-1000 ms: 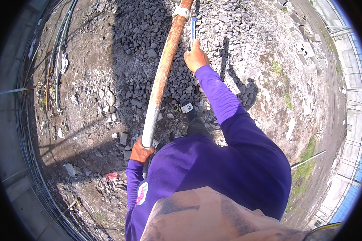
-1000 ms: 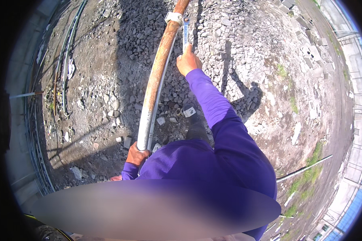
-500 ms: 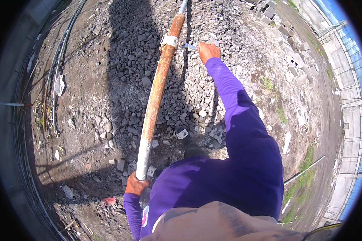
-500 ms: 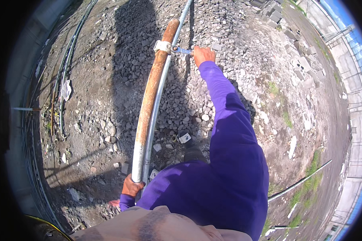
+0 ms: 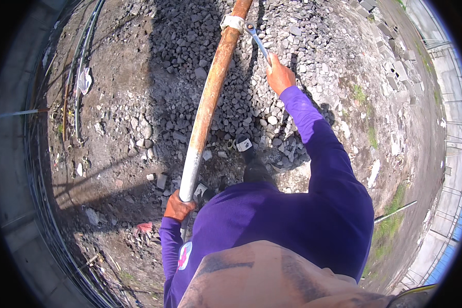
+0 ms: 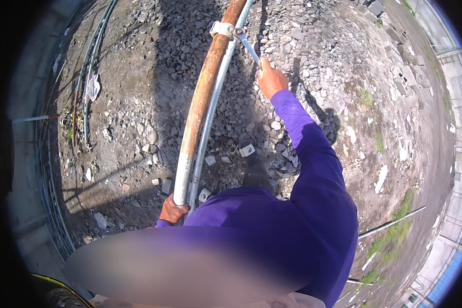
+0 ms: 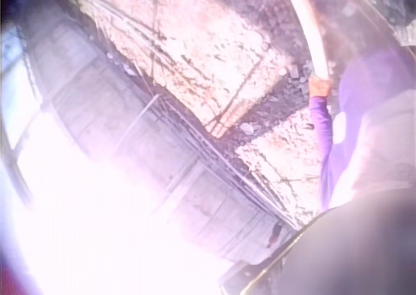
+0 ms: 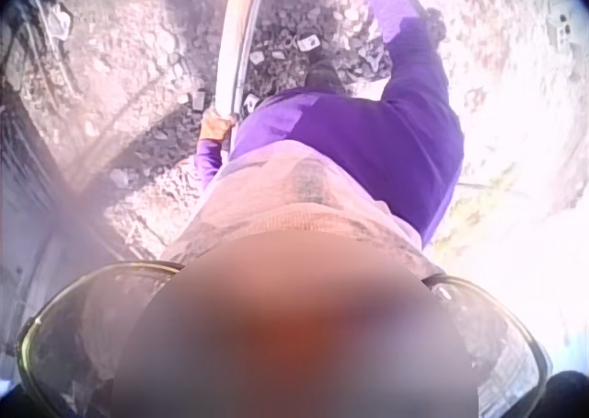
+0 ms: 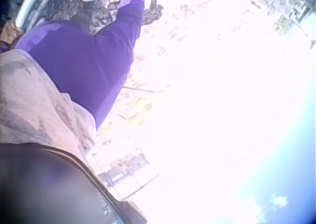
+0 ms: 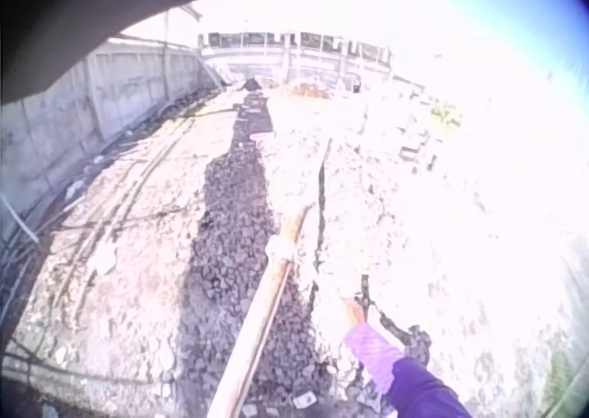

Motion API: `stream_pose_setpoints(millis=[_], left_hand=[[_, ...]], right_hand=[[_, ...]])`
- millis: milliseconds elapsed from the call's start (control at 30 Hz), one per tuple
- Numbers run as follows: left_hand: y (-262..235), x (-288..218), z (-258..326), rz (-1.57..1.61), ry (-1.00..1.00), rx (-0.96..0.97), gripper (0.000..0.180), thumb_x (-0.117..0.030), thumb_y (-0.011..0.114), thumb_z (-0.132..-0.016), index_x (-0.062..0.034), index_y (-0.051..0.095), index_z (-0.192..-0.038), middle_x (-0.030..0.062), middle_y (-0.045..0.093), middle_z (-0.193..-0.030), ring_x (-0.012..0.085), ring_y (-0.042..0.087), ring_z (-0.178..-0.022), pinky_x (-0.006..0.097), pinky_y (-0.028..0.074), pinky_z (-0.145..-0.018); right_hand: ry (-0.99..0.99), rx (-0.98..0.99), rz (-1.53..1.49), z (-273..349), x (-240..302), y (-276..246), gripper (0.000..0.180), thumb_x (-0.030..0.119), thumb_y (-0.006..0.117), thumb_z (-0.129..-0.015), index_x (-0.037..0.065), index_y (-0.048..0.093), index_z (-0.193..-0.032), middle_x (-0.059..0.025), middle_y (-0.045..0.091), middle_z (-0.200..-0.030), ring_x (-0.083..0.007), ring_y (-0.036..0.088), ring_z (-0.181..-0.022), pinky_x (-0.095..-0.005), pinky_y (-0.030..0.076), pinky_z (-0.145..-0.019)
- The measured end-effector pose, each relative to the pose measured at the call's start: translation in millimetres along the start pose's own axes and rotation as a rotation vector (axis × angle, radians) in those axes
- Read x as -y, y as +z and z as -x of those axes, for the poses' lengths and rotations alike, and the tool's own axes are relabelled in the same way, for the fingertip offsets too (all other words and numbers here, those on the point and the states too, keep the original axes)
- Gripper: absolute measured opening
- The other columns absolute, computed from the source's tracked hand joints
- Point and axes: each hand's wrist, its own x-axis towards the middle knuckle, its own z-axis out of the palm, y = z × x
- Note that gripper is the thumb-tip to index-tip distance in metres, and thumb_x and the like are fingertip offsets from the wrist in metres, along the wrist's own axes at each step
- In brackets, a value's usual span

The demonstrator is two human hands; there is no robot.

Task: The person assembles scaffolding components on a construction site. They connect metal poles using clamps and tighten them with a wrench, then lift and position the assembled pole into place.

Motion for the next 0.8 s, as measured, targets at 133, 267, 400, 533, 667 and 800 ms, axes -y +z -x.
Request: stream_pose_setpoints(millis=[133,267,400,533,667,800], left_hand=[[5,8,-6,-0.005,0.027,0.009,0.051,-0.029,0.079,-0.067,0.0045,0.066,-0.104,0.0203,0.073,-0.091,0.0300,0.071,-0.085,0.039,0.056,-0.080],[5,12,-5,-0.032,0.049,-0.031,0.050,-0.027,0.078,-0.067,0.0047,0.066,-0.103,0.0205,0.072,-0.090,0.0304,0.071,-0.082,0.039,0.056,-0.078],[-1,11,-1,-0.046,0.038,-0.051,0.047,-0.024,0.078,-0.067,0.0050,0.066,-0.102,0.0207,0.072,-0.087,0.0311,0.071,-0.080,0.039,0.056,-0.076],[-1,1,5,-0.077,0.055,-0.050,0.044,-0.022,0.078,-0.067,0.0042,0.067,-0.100,0.0207,0.071,-0.085,0.0309,0.071,-0.077,0.039,0.056,-0.075],[3,-13,10,0.005,0.048,-0.027,0.043,-0.022,0.078,-0.068,0.0036,0.067,-0.100,0.0212,0.071,-0.084,0.0313,0.072,-0.077,0.039,0.057,-0.074],[6,-15,9,0.008,0.064,-0.009,0.043,-0.021,0.078,-0.068,0.0039,0.067,-0.101,0.0207,0.072,-0.084,0.0308,0.072,-0.078,0.040,0.057,-0.074]], right_hand=[[0.085,-0.027,-0.406,40,64,30,0.044,0.021,0.065,-0.091,0.007,0.046,-0.129,-0.0277,0.067,-0.101,-0.0464,0.067,-0.095,-0.0512,0.052,-0.084],[0.164,-0.069,-0.430,21,76,38,0.031,0.016,0.061,-0.092,0.007,0.048,-0.119,-0.0281,0.069,-0.103,-0.0487,0.066,-0.102,-0.0561,0.050,-0.087],[0.092,0.015,-0.037,-5,30,18,0.025,0.019,0.059,-0.096,0.012,0.056,-0.119,-0.0219,0.072,-0.098,-0.0442,0.070,-0.097,-0.0540,0.052,-0.085],[0.106,-0.091,0.249,-98,-23,-25,0.020,0.022,0.058,-0.099,0.017,0.066,-0.116,-0.0174,0.073,-0.104,-0.0402,0.070,-0.102,-0.0524,0.053,-0.083],[-0.170,-0.566,0.450,-197,-41,-38,0.015,0.020,0.060,-0.096,0.016,0.068,-0.109,-0.0104,0.074,-0.101,-0.0397,0.069,-0.095,-0.0528,0.052,-0.088],[-0.132,-0.585,0.011,-203,-33,-28,0.033,0.032,0.054,-0.096,0.009,0.071,-0.114,-0.0189,0.071,-0.113,-0.0385,0.065,-0.110,-0.0497,0.050,-0.095]])
